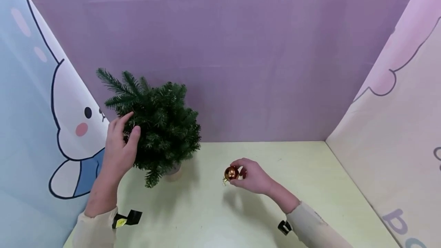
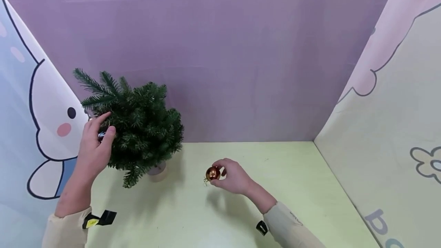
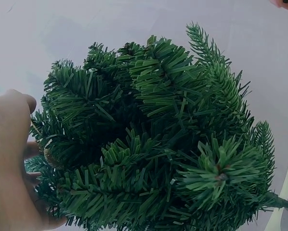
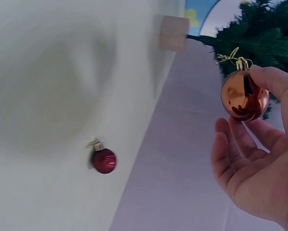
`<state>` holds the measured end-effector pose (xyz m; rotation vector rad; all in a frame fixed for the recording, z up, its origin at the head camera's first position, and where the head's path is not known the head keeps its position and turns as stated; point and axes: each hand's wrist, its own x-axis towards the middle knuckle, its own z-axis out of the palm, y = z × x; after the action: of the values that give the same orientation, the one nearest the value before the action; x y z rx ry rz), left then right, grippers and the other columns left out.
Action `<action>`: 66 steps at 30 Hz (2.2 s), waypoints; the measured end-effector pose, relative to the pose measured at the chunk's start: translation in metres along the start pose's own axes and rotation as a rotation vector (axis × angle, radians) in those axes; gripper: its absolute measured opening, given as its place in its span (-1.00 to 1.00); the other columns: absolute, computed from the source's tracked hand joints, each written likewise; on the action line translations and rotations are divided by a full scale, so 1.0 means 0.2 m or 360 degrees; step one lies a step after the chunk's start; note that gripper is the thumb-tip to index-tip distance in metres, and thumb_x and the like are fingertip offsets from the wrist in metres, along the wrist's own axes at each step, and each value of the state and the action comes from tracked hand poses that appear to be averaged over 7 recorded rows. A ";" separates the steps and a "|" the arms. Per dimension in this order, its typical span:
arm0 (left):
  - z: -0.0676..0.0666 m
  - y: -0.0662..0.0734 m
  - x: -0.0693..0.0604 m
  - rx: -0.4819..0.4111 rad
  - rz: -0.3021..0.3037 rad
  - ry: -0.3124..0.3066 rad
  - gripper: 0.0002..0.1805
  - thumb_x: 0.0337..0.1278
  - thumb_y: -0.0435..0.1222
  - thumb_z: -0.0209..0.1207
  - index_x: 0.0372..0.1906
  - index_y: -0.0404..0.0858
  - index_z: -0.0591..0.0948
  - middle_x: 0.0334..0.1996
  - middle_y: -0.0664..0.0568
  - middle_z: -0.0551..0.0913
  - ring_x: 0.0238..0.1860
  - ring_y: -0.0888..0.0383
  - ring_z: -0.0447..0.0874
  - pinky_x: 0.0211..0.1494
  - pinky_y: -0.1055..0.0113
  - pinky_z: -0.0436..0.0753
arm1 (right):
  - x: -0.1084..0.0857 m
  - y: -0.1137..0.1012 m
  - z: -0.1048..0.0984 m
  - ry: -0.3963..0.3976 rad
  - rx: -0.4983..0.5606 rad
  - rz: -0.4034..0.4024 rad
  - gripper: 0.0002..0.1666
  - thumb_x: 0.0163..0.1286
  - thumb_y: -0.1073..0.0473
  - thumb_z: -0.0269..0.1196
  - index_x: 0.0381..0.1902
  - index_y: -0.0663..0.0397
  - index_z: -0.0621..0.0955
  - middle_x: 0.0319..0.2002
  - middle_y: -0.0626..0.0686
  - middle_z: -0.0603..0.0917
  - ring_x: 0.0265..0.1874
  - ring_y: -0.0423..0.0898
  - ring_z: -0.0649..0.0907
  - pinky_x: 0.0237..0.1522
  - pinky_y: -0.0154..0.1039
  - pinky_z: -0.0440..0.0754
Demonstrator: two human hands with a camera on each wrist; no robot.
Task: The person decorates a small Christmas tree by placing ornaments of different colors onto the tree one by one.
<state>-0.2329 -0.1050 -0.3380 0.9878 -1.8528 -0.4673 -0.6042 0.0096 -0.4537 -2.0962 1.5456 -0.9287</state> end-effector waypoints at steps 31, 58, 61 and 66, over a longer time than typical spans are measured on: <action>0.01 0.00 -0.02 0.0065 -0.0003 0.0007 -0.37 0.46 -0.08 -0.02 0.53 0.06 0.12 0.47 -0.19 0.01 0.42 -0.31 -0.01 0.20 -0.45 0.06 | 0.23 -0.36 -0.13 0.0223 0.0293 0.0016 -0.43 0.17 0.11 0.46 0.15 -0.06 0.57 -0.08 -0.16 0.62 -0.22 -0.13 0.61 -0.28 -0.23 0.62; 0.04 0.05 -0.02 0.0194 -0.0045 0.0111 -0.33 0.42 -0.02 0.01 0.53 0.04 0.12 0.43 -0.20 0.09 0.37 -0.32 0.09 0.17 -0.40 0.17 | 0.39 -0.55 -0.16 0.0128 0.0355 -0.0020 -0.49 0.19 0.07 0.45 0.10 -0.11 0.58 -0.14 -0.16 0.61 -0.21 -0.12 0.60 -0.25 -0.24 0.62; 0.04 0.05 -0.02 0.0205 -0.0030 0.0151 -0.34 0.42 -0.04 0.03 0.53 0.02 0.13 0.41 -0.21 0.11 0.36 -0.31 0.10 0.17 -0.39 0.18 | 0.41 -0.57 -0.16 0.0111 0.0357 -0.0026 -0.48 0.20 0.05 0.44 0.12 -0.11 0.58 -0.13 -0.16 0.61 -0.22 -0.15 0.59 -0.24 -0.24 0.61; 0.04 0.06 -0.03 0.0239 -0.0021 0.0206 -0.35 0.41 -0.08 0.04 0.52 -0.02 0.16 0.42 -0.21 0.12 0.36 -0.30 0.11 0.20 -0.37 0.18 | 0.44 -0.60 -0.15 0.0089 0.0383 -0.0032 -0.46 0.20 0.05 0.44 0.13 -0.09 0.57 -0.12 -0.14 0.60 -0.21 -0.13 0.60 -0.24 -0.24 0.61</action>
<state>-0.2442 -0.0939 -0.3369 1.1051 -1.7854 -0.2685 -0.5262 -0.0322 -0.3300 -1.9343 1.3646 -1.1286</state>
